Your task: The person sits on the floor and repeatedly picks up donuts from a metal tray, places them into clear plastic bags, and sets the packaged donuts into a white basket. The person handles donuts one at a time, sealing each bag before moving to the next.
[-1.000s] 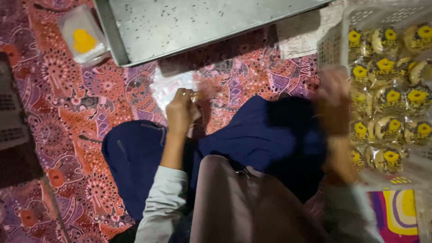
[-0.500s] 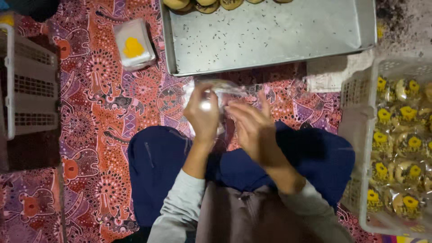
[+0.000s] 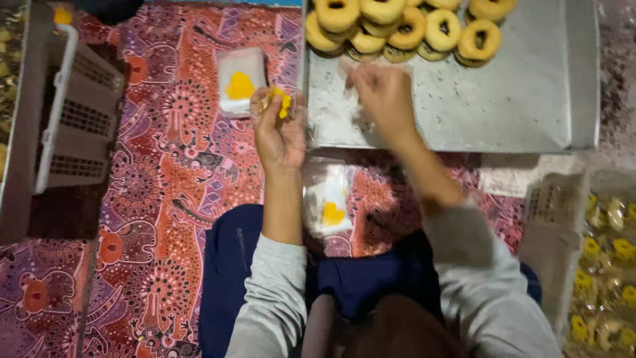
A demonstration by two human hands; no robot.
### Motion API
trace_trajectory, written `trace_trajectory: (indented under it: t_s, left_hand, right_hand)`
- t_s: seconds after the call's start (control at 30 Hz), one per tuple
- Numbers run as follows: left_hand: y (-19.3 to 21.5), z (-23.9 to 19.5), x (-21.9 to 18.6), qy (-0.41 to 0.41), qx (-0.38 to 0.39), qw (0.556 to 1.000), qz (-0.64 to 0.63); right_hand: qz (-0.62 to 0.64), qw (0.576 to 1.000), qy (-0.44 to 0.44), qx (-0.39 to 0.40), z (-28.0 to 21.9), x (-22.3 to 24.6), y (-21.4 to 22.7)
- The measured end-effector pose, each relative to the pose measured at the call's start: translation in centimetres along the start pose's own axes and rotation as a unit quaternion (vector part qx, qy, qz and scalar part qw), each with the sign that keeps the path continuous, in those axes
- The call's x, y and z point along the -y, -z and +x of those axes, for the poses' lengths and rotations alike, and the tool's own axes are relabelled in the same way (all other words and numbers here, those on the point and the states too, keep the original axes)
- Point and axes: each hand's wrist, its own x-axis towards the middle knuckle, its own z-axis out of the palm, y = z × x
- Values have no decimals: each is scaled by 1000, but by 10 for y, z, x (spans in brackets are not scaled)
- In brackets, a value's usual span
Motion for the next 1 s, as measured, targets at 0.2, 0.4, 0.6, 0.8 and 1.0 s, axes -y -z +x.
trace_trajectory:
  t_s: [0.2,0.4,0.6,0.8,1.0]
  left_hand:
    - [44,29,-24,46,-68,990,-117]
    - [56,34,-28,81,-167,942,-280]
    - [44,8,6,1,-91,973,-210]
    - [4,-44,11,-33,66,990,-124]
    - [-19,-132,11,-73,97,944,307]
  right_hand:
    - [-408,889,202,-53,173,-36,-26]
    - [180,981,41,-58,28,32,-26]
    - [312,944,96,-41,-110,18,-62]
    - [-120,974,180,-70,-116,11,-76]
    - [10,995,82,-56,-119,32,-69]
